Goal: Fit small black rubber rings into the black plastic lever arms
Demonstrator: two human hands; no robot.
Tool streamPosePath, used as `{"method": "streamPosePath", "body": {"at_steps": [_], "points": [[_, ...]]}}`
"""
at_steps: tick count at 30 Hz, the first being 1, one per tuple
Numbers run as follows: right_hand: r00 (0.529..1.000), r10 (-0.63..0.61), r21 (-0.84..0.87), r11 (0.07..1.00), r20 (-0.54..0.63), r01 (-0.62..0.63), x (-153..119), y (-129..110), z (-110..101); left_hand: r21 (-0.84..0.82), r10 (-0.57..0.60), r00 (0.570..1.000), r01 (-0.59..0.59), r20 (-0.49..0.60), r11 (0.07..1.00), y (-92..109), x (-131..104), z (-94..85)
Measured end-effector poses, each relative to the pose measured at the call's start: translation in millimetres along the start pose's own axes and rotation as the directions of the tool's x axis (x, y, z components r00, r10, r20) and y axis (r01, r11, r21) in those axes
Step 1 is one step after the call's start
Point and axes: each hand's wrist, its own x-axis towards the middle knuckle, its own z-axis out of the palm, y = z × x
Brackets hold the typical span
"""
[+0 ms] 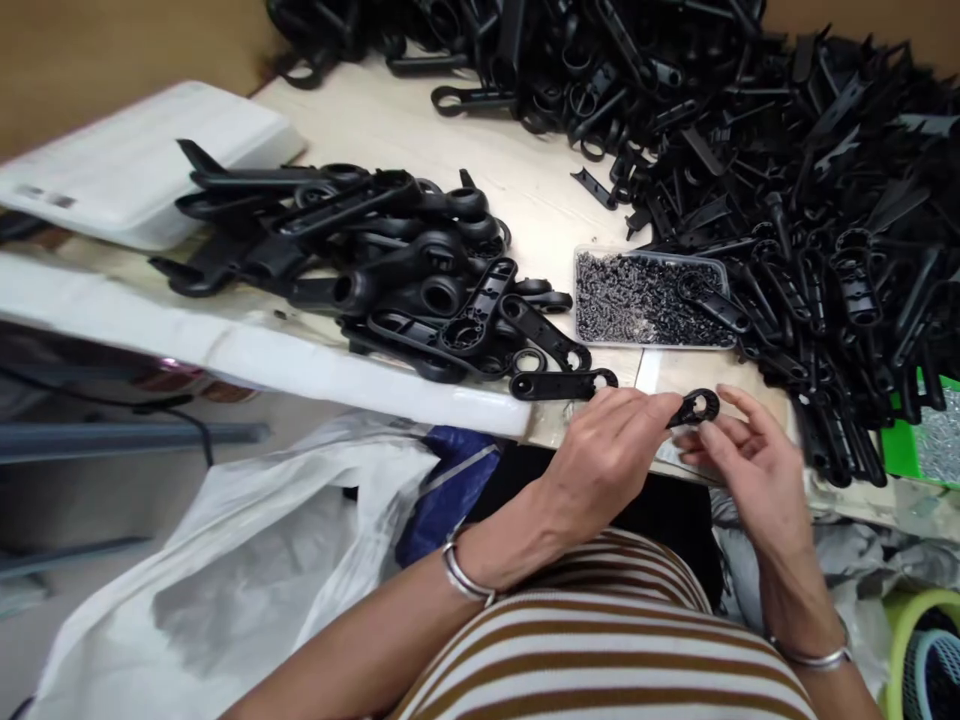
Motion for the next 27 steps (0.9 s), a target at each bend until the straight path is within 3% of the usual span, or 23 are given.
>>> {"method": "streamPosePath", "body": {"at_steps": [4,9,12,15,19,21,23,25,27], "points": [[0.998,0.048,0.251,0.966,0.052,-0.059,-0.9,-1.0,14.6,-0.035,-0.003,1.0,0.002,-0.026,0.999,6.0,2.7,0.1],[0.999,0.03,0.334,0.943,-0.026,-0.02,1.9,-1.1,21.9,-0.08,-0.006,0.998,0.001,-0.061,0.997,10.7,4.8,-1.2],[0.998,-0.001,0.277,0.961,-0.056,0.017,5.1,0.9,27.1,-0.114,-0.009,0.998,0.001,-0.068,0.993,11.9,4.6,-0.3],[1.0,-0.012,0.173,0.985,-0.002,0.012,10.2,1.1,24.8,-0.133,-0.029,0.999,0.026,-0.02,0.991,10.4,3.9,0.4],[0.99,0.033,-0.052,0.998,0.136,-0.027,16.6,-5.5,-6.6,-0.116,0.024,0.997,-0.015,0.076,0.993,4.0,3.8,-9.8],[0.991,0.005,-0.228,0.973,0.131,0.025,19.6,-11.5,-30.0,-0.016,0.055,0.995,-0.054,0.077,0.998,-1.2,3.2,-20.7],[0.988,-0.063,-0.48,0.868,0.144,0.125,23.8,-18.5,-50.2,0.144,0.053,0.996,-0.063,0.071,0.988,-7.4,1.9,-33.1],[0.973,-0.122,-0.712,0.665,0.194,0.225,29.7,-24.9,-62.4,0.302,0.041,0.996,-0.062,0.077,0.951,-13.4,0.1,-43.9],[0.954,-0.184,-0.836,0.462,0.236,0.296,35.9,-29.0,-65.6,0.422,0.016,0.995,-0.058,0.103,0.905,-18.3,-1.8,-51.4]]}}
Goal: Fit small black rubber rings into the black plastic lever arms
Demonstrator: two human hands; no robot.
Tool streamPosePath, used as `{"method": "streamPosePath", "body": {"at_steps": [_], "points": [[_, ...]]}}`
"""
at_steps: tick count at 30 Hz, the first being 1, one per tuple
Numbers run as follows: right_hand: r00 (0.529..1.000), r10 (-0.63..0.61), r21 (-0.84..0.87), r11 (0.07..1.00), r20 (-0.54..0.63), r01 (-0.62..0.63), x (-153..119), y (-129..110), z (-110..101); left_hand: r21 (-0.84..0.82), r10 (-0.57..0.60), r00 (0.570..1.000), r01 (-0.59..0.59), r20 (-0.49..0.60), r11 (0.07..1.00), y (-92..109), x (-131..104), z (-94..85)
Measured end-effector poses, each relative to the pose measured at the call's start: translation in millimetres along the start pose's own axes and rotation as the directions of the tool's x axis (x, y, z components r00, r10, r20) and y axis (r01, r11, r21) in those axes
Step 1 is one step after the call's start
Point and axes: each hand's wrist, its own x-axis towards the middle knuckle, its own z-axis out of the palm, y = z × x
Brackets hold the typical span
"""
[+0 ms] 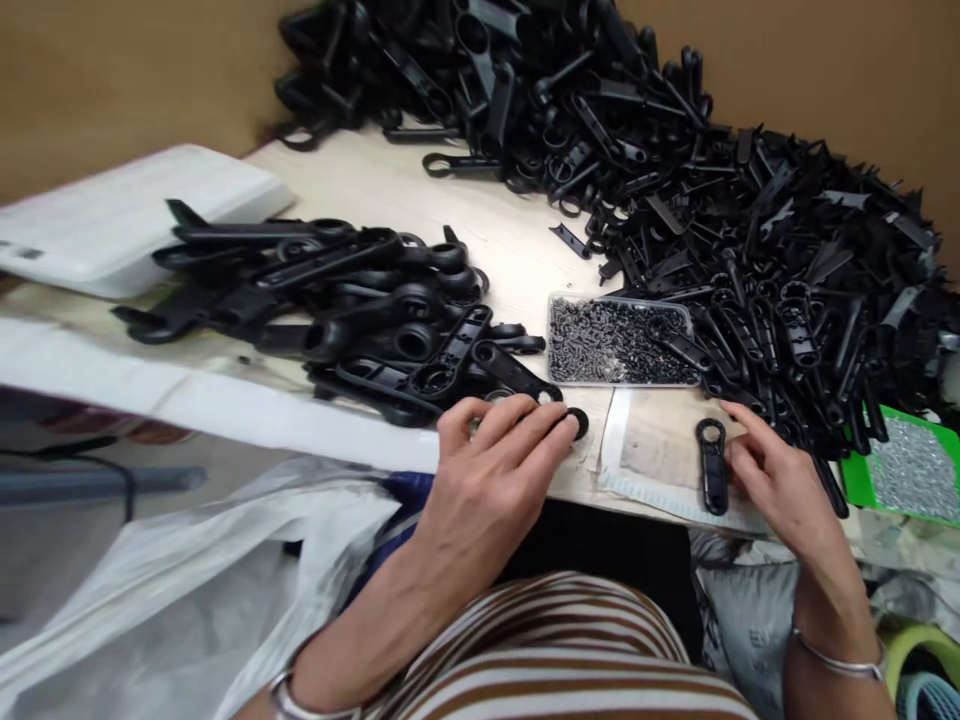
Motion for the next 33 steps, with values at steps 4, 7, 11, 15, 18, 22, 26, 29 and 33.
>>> {"method": "streamPosePath", "body": {"at_steps": [4,7,11,15,18,22,26,29,33], "points": [[0.98,-0.107,-0.182,0.98,-0.169,0.075,2.4,-4.0,4.9,0.12,-0.03,0.996,0.02,0.082,0.993,-7.7,-4.1,-1.7],[0.98,-0.111,-0.138,0.986,-0.167,0.088,-10.7,-8.5,13.2,0.125,-0.008,0.996,-0.003,0.087,0.992,-10.4,-6.9,-0.5],[0.991,-0.106,-0.115,0.989,-0.081,0.097,-26.9,-14.6,24.0,0.106,0.045,0.997,-0.051,0.059,0.993,-12.9,-9.5,2.2],[0.992,-0.092,-0.001,0.996,-0.084,0.092,-26.4,-12.1,21.5,0.038,0.109,0.994,-0.108,-0.02,0.993,-10.4,-10.5,8.4],[0.976,-0.058,0.082,0.994,-0.21,0.077,-22.0,-3.9,1.2,-0.035,0.127,0.99,-0.129,-0.054,0.991,-5.6,-12.7,14.6],[0.802,0.055,0.052,0.998,-0.595,-0.03,-9.0,12.0,-44.7,-0.057,0.112,0.994,-0.113,-0.016,0.992,-4.9,-17.4,20.2],[0.743,0.132,0.043,0.99,-0.656,-0.138,16.8,34.6,-82.4,-0.011,0.173,0.983,-0.172,0.064,0.985,-12.0,-18.3,19.5],[0.748,0.152,0.123,0.988,-0.645,-0.095,37.2,53.1,-91.3,-0.016,0.188,0.979,-0.187,0.075,0.982,-14.7,-16.6,17.4],[0.709,0.175,0.189,0.98,-0.683,-0.06,37.0,64.2,-90.0,-0.087,0.15,0.985,-0.142,0.088,0.986,-10.5,-16.2,16.9]]}}
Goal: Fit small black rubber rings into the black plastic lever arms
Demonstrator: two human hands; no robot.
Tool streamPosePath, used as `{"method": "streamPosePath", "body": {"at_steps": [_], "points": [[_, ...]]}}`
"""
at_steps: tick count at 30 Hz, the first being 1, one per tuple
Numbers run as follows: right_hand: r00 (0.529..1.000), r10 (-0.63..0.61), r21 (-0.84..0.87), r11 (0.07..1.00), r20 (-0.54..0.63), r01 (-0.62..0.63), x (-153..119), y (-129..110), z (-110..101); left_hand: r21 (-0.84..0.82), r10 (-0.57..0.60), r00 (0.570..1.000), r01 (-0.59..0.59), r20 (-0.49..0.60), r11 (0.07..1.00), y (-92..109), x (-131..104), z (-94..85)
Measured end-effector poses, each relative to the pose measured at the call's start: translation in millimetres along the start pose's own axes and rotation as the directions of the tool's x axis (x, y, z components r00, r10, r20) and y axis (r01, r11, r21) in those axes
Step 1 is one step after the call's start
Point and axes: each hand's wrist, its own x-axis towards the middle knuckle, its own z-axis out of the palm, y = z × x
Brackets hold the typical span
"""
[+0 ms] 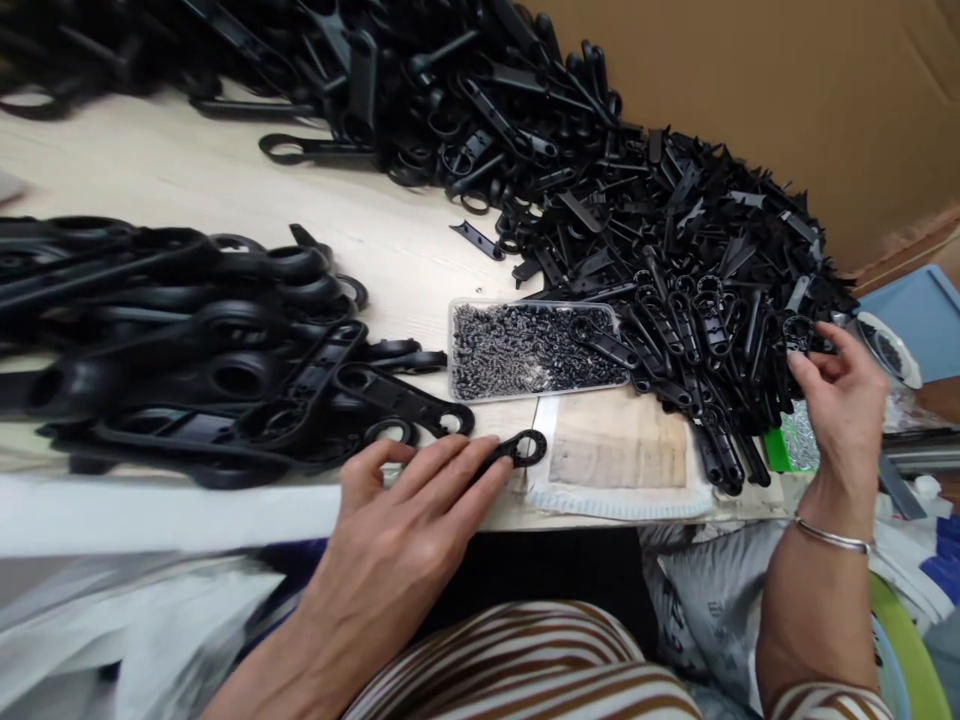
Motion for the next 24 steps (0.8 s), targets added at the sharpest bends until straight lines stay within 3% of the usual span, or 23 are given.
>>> {"method": "streamPosePath", "body": {"at_steps": [4,8,11,14,19,22,24], "points": [[0.989,0.058,0.1,0.992,0.136,-0.072,-30.2,1.9,-21.4,-0.03,-0.047,0.999,0.046,-0.02,0.998,7.0,0.3,3.0],[0.949,0.025,-0.13,0.991,0.313,0.016,-61.5,8.0,-24.6,-0.089,-0.02,1.0,0.02,-0.001,0.996,11.1,6.3,7.4],[0.944,-0.054,-0.34,0.925,0.327,0.17,-74.2,10.1,-8.9,-0.162,0.007,1.0,-0.006,0.008,0.987,16.3,16.5,11.0],[0.931,-0.148,-0.429,0.855,0.334,0.29,-80.5,9.9,2.8,-0.217,-0.032,0.999,0.028,-0.016,0.976,24.1,25.9,13.6],[0.935,-0.222,-0.543,0.767,0.275,0.342,-87.0,6.0,-4.6,-0.313,-0.158,0.987,0.145,-0.017,0.939,30.0,28.1,15.5],[0.939,-0.222,-0.493,0.805,0.264,0.329,-94.2,-9.8,-7.6,-0.33,-0.218,0.976,0.199,-0.023,0.923,29.8,25.7,16.6],[0.929,-0.243,-0.351,0.875,0.278,0.333,-101.5,-24.4,-1.0,-0.345,-0.229,0.972,0.2,-0.045,0.917,29.5,24.8,18.3]]}}
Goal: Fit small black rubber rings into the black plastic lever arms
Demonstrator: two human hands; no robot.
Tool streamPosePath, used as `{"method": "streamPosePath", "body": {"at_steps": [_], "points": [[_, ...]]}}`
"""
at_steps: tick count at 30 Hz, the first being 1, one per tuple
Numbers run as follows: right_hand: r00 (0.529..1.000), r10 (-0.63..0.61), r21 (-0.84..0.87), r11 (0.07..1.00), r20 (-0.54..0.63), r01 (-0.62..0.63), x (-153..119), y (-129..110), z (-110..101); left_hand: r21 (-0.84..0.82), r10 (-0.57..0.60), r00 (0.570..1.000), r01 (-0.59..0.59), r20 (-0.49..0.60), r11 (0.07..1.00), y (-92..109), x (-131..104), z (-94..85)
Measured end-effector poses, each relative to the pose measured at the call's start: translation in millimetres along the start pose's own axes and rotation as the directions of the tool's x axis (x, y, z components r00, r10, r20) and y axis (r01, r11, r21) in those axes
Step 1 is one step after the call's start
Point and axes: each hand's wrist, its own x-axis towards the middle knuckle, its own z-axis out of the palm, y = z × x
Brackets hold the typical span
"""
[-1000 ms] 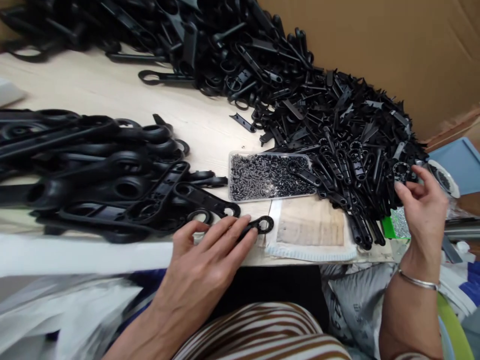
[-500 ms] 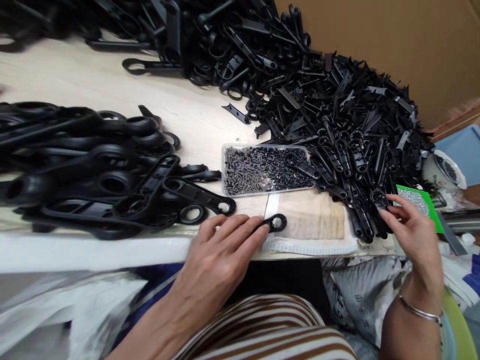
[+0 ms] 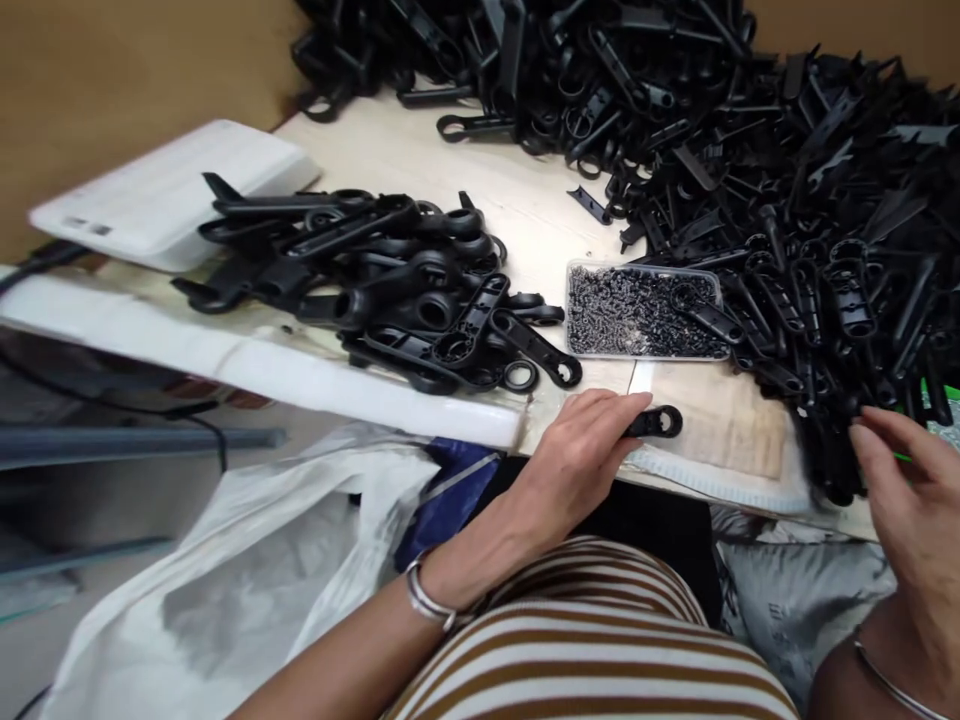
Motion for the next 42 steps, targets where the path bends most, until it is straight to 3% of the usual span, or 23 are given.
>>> {"method": "streamPosePath", "body": {"at_steps": [2,5,12,20,28,42], "points": [[0.994,-0.104,0.207,0.974,0.028,0.096,-0.2,-18.9,7.9,-0.019,0.006,1.0,-0.007,-0.024,1.0,-0.8,-0.3,1.8],[0.949,-0.288,0.422,0.881,0.126,0.212,0.5,-42.4,25.1,-0.042,0.002,1.0,-0.003,-0.025,0.999,-1.3,-0.1,3.5],[0.868,-0.432,0.559,0.794,0.243,0.239,3.2,-75.1,42.0,-0.085,-0.002,1.0,0.001,-0.013,0.996,-2.4,2.8,2.4],[0.84,-0.506,0.504,0.787,0.197,0.356,8.7,-82.8,45.2,-0.108,-0.01,1.0,0.01,-0.003,0.994,-2.1,3.0,1.7],[0.778,-0.599,0.495,0.742,0.188,0.452,9.3,-84.3,48.1,-0.114,-0.006,1.0,0.005,-0.004,0.993,-2.0,2.6,1.5],[0.733,-0.668,0.384,0.715,0.129,0.584,5.4,-90.1,50.0,-0.099,0.023,1.0,-0.022,0.013,0.995,-1.2,1.3,2.4]]}}
